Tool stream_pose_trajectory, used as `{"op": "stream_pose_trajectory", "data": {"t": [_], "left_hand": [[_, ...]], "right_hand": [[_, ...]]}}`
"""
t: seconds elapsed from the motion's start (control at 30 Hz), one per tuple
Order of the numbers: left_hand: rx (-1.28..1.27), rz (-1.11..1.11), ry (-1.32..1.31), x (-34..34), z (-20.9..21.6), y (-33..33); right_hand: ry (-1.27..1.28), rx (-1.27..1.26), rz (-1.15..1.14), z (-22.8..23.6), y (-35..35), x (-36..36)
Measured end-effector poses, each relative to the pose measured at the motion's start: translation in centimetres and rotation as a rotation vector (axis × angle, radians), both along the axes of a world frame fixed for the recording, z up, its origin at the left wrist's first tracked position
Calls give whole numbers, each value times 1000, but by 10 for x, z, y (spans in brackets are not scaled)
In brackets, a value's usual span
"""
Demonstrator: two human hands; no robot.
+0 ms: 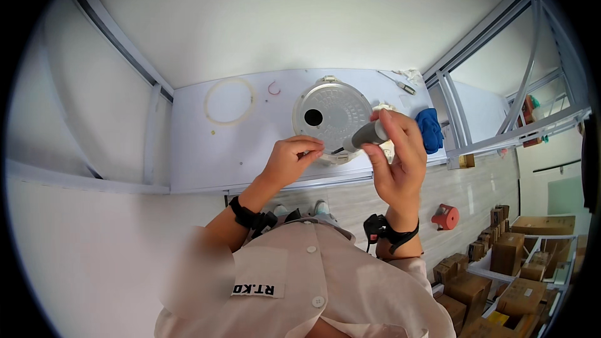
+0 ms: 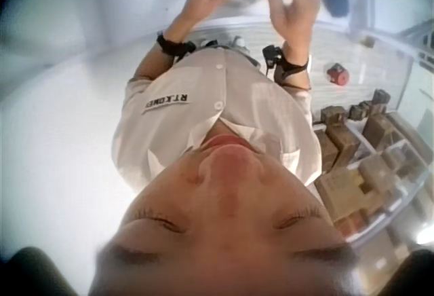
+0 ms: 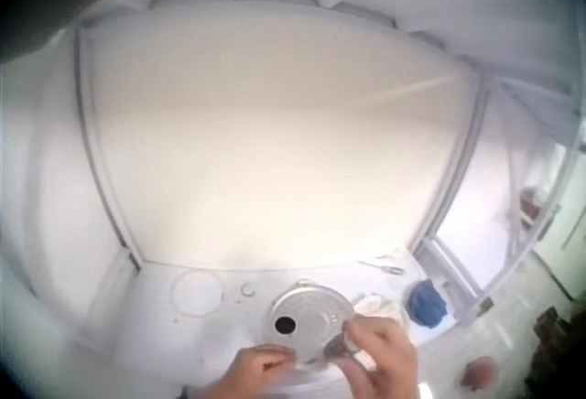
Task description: The person uses a screwdriver to fasten screws into a white plastic light fixture base and then attaches a circular cover. The person also handles a small cylindrical component and secures it to the fixture.
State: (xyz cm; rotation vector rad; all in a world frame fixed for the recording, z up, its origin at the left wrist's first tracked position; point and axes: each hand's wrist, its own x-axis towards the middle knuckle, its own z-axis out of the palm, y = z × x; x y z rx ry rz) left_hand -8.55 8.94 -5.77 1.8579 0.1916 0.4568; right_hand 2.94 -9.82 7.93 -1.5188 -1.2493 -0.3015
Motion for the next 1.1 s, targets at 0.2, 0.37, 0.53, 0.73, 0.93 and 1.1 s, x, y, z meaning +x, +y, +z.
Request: {"op": "stream_pose_trajectory", "data": {"t": [0.2,0.37,0.53,0.73,0.93,1.1], "left_hand": [[-14,-40,-4,0,0,5],[11,-44,-33,2,-7,6],[74,-29,-70,3,-10,6],[146,9,-73,2,-6,6],[210,38,-106,3,-6,6],[247,39,-129,3,-5,7]], "right_hand": [[-147,55,-251,-14,12,-19],[64,-69,-2,5,7,-25],[-183,6,-260,-4,13,-24],[0,47,-131,0,18,-27],[-113,5,-116,-15,9,-18],[-13,161,-160,-16,21,-24]]}}
